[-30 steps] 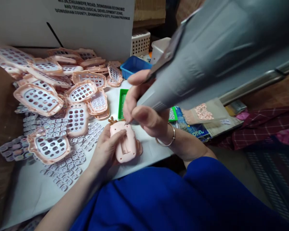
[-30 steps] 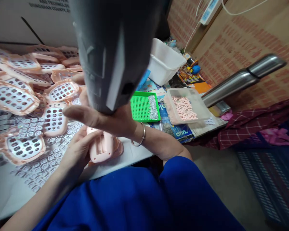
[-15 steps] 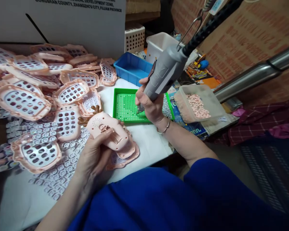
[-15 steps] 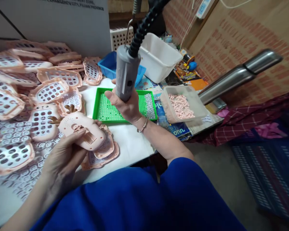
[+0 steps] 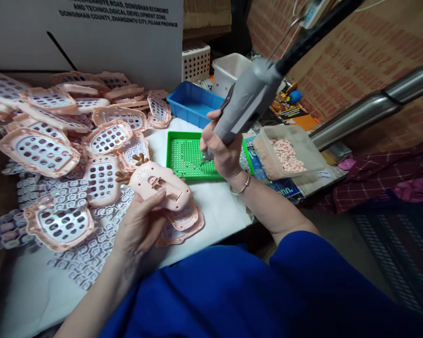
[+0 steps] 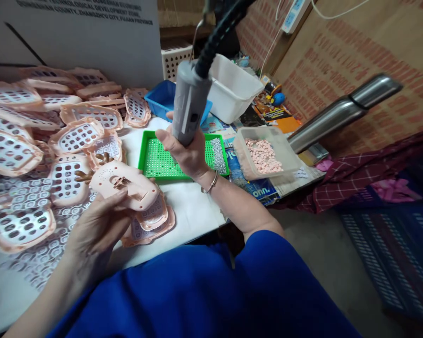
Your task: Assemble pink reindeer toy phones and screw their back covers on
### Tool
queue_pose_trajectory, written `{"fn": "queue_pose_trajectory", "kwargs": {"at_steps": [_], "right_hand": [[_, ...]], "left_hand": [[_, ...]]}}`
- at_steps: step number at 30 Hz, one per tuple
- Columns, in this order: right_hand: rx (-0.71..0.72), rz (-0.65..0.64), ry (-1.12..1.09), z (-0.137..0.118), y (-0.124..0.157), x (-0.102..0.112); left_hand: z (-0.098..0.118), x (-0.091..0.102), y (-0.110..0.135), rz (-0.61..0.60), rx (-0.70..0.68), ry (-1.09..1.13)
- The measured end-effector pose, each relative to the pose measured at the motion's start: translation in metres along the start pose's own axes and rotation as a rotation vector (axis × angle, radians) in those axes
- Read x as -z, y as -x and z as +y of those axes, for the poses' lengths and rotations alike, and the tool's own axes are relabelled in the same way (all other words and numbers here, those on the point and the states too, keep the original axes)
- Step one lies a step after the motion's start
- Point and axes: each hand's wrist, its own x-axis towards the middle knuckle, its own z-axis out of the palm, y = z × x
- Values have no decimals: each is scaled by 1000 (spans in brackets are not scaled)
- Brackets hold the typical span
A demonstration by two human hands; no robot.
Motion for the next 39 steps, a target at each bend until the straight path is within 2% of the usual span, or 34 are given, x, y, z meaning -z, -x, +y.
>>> {"fn": "queue_pose_trajectory", "kwargs": {"at_steps": [3,7,11,15,19,21,23,26,29,31,34,39], "right_hand": [[44,-17,-85,-25,3,-5],[70,-137,-243,-47,17,-14],[74,-198,-237,-40,30,-21],[1,-255,-97,-31,35,-24],[-86,-310,123,-29,39,-23],[-105,-330,165,-28,40,-23],[-107,-338,91,-27,38,-23],[-98,-356,-142,-27,31,-21],[56,-300,-261,-26,19,-14],[141,-189,-184,-21,10,-8],[68,-76,3,-6,3,0],[-40,-39,123,17,3,3]], "left_hand": [[-1,2,-2,26,-20,28],[-1,2,-3,57,-39,73],[1,-1,-2,39,-53,85],[1,-2,0,7,-80,-4],[-2,0,-1,22,-100,-11],[-3,2,-1,16,-106,-17],[-3,3,-2,19,-114,-17],[-1,2,-2,36,-114,-3],[3,0,-3,75,-117,74],[5,-1,-3,85,-121,140],[5,-1,-3,61,-110,180],[2,2,-5,53,-113,203]]}}
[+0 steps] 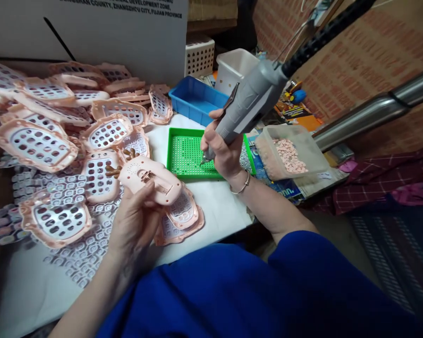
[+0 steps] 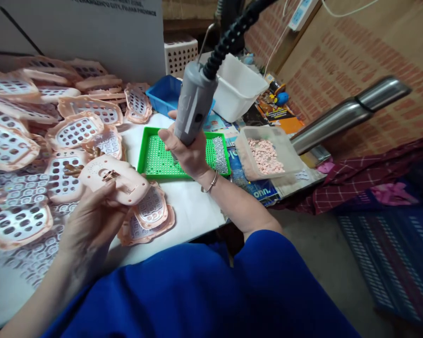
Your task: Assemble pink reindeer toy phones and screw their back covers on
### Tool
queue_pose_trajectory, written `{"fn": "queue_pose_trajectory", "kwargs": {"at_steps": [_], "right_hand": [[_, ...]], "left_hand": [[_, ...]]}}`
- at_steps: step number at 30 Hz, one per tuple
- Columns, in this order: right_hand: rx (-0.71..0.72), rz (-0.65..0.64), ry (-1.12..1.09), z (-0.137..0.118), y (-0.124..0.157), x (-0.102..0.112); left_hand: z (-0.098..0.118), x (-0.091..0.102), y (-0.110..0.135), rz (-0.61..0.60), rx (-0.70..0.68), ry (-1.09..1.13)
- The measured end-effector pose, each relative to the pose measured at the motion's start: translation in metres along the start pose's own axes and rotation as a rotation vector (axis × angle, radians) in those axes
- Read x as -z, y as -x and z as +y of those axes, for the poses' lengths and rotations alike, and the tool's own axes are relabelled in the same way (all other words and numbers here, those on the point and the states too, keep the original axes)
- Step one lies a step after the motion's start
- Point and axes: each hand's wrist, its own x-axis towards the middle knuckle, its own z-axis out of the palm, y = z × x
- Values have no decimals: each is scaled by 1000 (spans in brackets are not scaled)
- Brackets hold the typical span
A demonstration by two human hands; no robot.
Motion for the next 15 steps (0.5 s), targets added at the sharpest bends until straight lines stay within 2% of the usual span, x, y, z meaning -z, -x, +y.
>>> {"fn": "queue_pose_trajectory", "kwargs": {"at_steps": [3,15], "right_hand": [[-49,-17,22,4,0,-2],[-16,8,-175,3,0,-6]], "left_hand": [[0,-1,1,11,20,-4],[2,-3,4,30,60,36]]}}
